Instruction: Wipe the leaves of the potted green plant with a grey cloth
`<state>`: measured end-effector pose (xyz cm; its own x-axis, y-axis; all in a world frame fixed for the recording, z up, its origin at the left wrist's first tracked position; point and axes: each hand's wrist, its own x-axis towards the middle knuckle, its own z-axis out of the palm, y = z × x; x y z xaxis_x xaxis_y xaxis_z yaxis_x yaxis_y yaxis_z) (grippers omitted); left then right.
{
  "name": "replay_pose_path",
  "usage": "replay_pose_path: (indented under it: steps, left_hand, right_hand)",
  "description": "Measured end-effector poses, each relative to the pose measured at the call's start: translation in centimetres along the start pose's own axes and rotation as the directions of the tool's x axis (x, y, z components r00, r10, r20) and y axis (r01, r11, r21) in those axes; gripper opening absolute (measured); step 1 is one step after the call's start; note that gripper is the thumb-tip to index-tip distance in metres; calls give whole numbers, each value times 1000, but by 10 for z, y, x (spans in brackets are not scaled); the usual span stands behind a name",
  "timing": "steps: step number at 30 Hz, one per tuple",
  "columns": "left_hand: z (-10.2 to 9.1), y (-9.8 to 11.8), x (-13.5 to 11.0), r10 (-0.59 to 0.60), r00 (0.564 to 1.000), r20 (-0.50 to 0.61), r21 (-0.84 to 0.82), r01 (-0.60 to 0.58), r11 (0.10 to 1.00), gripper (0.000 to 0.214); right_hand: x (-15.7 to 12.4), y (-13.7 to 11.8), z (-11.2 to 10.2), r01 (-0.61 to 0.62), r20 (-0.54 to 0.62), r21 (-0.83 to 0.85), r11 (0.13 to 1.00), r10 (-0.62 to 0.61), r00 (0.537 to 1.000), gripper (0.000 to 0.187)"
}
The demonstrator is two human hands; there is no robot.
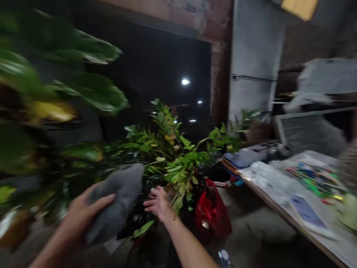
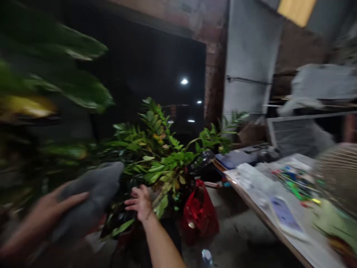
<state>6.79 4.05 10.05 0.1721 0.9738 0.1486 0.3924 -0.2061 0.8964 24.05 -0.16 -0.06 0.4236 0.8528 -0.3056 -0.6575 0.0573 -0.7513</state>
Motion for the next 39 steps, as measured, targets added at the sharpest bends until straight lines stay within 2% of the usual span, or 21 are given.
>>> replay_pose_path:
  steps: [2, 4, 6, 7, 8, 10, 13, 15, 17, 18, 20, 22, 24, 26, 28, 31, 33, 36, 39]
  left_hand:
    - [6, -16, -9, -42, 971, 235, -90, 65, 994, 49]
    - [11, -38, -22, -35, 905, 423, -115, 92, 989, 44]
    - [6, -54, -35, -53, 849, 526, -123, 137, 983, 43]
    - [0, -58, -41, -61, 835, 546, -128, 155, 980, 42]
    - [-8, -57, -44, -65, 837, 543, -138, 166, 976, 42]
    - [-28, -45, -45, -58, 868, 492, -186, 170, 968, 46]
    - [-47, -19, -32, -17, 946, 324, -323, 127, 938, 52]
    - [-44, -10, -20, 14, 987, 162, -396, 52, 917, 51]
    - [-29, -16, -14, 17, 998, 54, -412, 6, 911, 48]
    - [-20, -25, -14, 3, 998, 63, -400, 22, 916, 47]
    - [-7, -45, -20, -48, 977, 207, -339, 118, 933, 44]
    - [-5, -60, -29, -90, 911, 404, -260, 208, 943, 42]
    - [-15, -61, -37, -89, 859, 505, -247, 243, 938, 43]
    - [-29, -48, -36, -72, 871, 486, -316, 251, 915, 48]
    - [-37, -30, -28, -54, 924, 377, -398, 215, 892, 52]
    - [-26, -21, -15, -26, 981, 192, -477, 116, 872, 51]
    - [-10, -32, -14, -26, 989, 148, -470, 93, 878, 49]
    - [4, -61, -27, -52, 958, 282, -383, 162, 910, 45]
    - [-6, -68, -44, -81, 894, 442, -315, 239, 919, 45]
  right_hand:
    - [1, 1, -1, -4, 6, -26, 1000, 4, 1000, 46]
    - [4, 5, -3, -21, 21, -66, 998, 22, 1000, 42]
    - [4, 11, -5, -52, 35, -113, 992, 56, 998, 44]
    - [3, 15, -6, -63, 42, -131, 989, 69, 997, 46]
    - [1, 17, -7, -66, 46, -143, 988, 73, 996, 48]
    - [-3, 20, -7, -46, 48, -140, 989, 53, 997, 50]
    - [-5, 17, -6, 16, 6, -91, 996, -16, 1000, 54]
    - [-4, 11, -6, 62, -41, -49, 997, -64, 997, 57]
    - [-2, 5, -9, 102, -83, -13, 995, -103, 991, 60]
    - [-1, 2, -10, 116, -94, -2, 993, -116, 989, 61]
    - [0, -1, -13, 122, -92, 0, 993, -121, 988, 58]
    - [0, -1, -15, 104, -64, -19, 994, -105, 992, 54]
    - [-2, 0, -14, 79, -28, -41, 996, -80, 996, 51]
    - [-5, 2, -11, 61, 11, -57, 997, -60, 998, 48]
    - [-7, 4, -9, 44, 50, -73, 996, -40, 998, 47]
    - [-10, 8, -9, 8, 76, -104, 994, 0, 997, 44]
    - [-10, 10, -12, -9, 58, -116, 993, 16, 998, 43]
    - [-7, 8, -17, -6, 4, -87, 996, 6, 1000, 43]
    - [-7, 3, -18, -6, 9, -90, 996, 7, 1000, 46]
